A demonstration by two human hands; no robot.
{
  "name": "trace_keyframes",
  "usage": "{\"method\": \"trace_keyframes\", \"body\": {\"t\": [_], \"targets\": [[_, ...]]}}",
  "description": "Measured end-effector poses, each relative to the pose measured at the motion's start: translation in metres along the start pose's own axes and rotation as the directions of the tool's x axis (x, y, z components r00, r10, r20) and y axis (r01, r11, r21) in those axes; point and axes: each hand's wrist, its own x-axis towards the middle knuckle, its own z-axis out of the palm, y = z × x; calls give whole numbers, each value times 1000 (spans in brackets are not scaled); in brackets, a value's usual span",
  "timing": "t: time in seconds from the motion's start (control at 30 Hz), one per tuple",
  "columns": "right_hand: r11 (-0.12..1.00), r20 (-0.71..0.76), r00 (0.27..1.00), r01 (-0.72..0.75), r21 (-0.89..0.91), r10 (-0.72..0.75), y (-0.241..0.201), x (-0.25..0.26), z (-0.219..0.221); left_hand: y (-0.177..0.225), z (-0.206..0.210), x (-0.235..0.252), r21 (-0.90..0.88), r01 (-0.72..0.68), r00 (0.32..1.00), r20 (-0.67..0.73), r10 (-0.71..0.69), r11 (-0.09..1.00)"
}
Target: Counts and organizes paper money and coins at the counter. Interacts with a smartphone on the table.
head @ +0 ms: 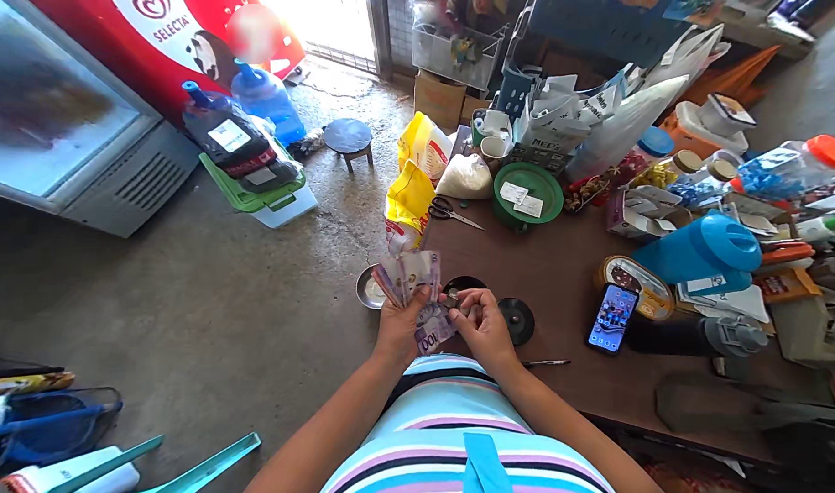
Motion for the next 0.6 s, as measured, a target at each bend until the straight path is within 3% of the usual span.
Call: {"method": "trace_keyframes", "body": {"t": [0.1, 0.23, 0.43, 0.5, 0.6], "targets": [[994, -91, 995, 56, 89, -48, -8, 5, 2, -6, 2, -6, 87, -24, 997, 70, 18, 996], [963, -117, 993, -3, 270, 36, -14, 11, 4, -12, 1, -10, 166, -79, 973, 228, 40, 983], [825, -250, 967, 101, 556, 51, -11, 13, -9, -4, 1, -9, 76, 13, 989, 144, -24, 997], [817, -228, 971, 76, 572, 69, -13, 12, -11, -6, 1, -9, 96, 6, 989, 147, -20, 995], [819, -131, 988, 5, 574, 86, -14, 8, -8, -16, -2, -8, 170, -112, 972, 221, 73, 979]]}}
